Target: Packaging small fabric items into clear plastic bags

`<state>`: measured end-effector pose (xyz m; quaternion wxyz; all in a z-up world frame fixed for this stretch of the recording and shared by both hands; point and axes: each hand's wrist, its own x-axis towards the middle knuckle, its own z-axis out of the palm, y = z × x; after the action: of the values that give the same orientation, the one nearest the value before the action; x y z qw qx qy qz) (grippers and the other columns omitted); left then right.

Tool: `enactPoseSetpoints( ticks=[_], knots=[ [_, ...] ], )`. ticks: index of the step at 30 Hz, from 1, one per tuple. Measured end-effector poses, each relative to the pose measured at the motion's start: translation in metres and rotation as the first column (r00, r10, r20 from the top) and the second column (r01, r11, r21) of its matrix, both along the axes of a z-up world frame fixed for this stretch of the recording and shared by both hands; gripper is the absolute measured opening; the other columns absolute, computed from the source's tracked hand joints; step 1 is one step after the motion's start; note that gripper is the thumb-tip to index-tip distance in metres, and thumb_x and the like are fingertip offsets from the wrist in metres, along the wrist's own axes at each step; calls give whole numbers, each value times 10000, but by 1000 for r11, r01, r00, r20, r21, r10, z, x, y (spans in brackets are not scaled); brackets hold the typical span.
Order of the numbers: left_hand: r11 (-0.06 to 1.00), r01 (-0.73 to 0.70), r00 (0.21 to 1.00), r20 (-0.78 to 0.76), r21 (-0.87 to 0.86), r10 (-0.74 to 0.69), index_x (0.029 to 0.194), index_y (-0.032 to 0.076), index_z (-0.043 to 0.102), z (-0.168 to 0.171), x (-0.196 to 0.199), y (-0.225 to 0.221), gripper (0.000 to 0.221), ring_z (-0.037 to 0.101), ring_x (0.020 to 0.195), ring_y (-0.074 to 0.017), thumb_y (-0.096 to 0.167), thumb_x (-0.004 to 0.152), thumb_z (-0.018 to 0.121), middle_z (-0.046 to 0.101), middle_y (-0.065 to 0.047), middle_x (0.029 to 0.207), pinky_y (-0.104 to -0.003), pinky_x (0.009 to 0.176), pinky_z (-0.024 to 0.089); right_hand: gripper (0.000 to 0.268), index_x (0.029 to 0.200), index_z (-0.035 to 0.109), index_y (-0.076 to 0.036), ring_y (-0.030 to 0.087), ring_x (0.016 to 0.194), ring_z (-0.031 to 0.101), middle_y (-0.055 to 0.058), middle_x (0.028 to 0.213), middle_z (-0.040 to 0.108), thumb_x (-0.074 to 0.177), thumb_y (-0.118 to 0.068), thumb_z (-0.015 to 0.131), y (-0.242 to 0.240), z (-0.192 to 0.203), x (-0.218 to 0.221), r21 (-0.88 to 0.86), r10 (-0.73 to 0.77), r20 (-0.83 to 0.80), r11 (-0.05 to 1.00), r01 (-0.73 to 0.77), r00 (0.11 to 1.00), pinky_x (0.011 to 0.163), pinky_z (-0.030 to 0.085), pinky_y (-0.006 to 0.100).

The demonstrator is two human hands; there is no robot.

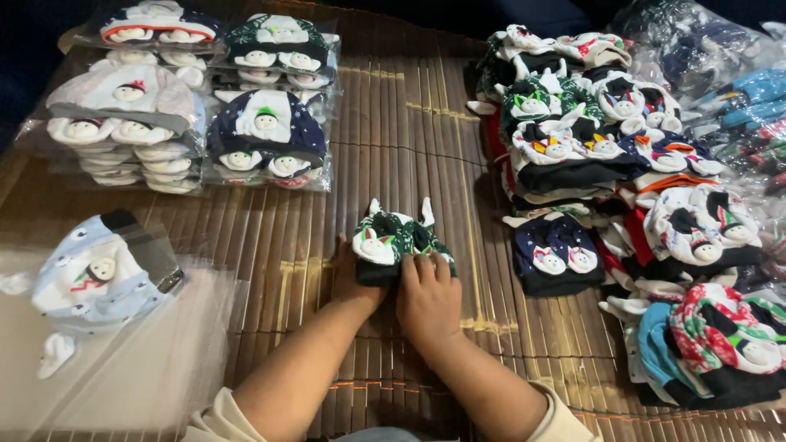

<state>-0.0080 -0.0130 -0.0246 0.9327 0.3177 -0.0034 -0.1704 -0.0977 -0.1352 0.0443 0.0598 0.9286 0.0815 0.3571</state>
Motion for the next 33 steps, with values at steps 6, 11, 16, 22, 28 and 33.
enactPoseSetpoints(
  ticks=[6, 11, 16, 22, 28, 33],
  knots=[
    [177, -816, 526, 834, 550, -168, 1355, 41, 586, -4, -8, 16, 548, 511, 1370, -353, 298, 878, 667, 587, -182, 1420, -668, 1205, 204, 542, 1324, 602, -84, 355, 1195, 578, 141, 1275, 609, 808, -245, 643, 2, -3, -43, -78, 28, -130, 996, -38, 991, 723, 429, 407],
    [378, -669, 703, 710, 640, 42, 1339, 76, 627, -10, 7, 27, 498, 669, 1009, -214, -76, 869, 569, 687, -98, 1250, -306, 883, 540, 533, 1377, 598, -103, 352, 1215, 585, 139, 1350, 607, 871, -270, 592, 4, -7, -58, -173, 41, -165, 982, -70, 985, 727, 413, 403],
    [644, -446, 887, 406, 622, 221, 1286, 34, 656, 4, 18, 37, 339, 654, 1165, -188, 52, 1010, 460, 707, -108, 1267, -299, 1047, 477, 576, 1391, 581, -75, 389, 1226, 581, 198, 1404, 580, 873, -314, 658, 6, -7, -60, -76, 127, -184, 987, -143, 975, 760, 445, 402],
    [195, -560, 807, 584, 805, -92, 1315, 127, 646, 71, -19, 49, 393, 584, 1157, -256, 194, 933, 581, 624, -100, 1321, -405, 990, 461, 528, 1340, 616, -71, 346, 1245, 629, 190, 1356, 629, 889, -324, 720, 1, 13, -64, 93, 232, -185, 971, -218, 955, 835, 543, 381],
    [-51, -792, 475, 562, 608, -677, 1515, 68, 403, 56, -74, 50, 845, 304, 1457, -422, 567, 877, 643, 303, -253, 1594, -630, 1150, 223, 500, 1292, 654, -115, 268, 979, 587, 132, 1347, 631, 834, -294, 744, -19, 42, -59, 72, 184, -132, 982, -176, 974, 755, 447, 385],
    [-163, -812, 470, 462, 561, -752, 1583, 34, 263, 31, -88, 52, 881, 65, 1567, -388, 424, 884, 630, 136, -286, 1664, -603, 1218, 36, 701, 1457, 560, -233, 361, 1386, 486, 110, 1511, 524, 797, -352, 763, -46, 12, -45, 175, 271, -314, 958, -225, 910, 1063, 411, 475]
  ],
)
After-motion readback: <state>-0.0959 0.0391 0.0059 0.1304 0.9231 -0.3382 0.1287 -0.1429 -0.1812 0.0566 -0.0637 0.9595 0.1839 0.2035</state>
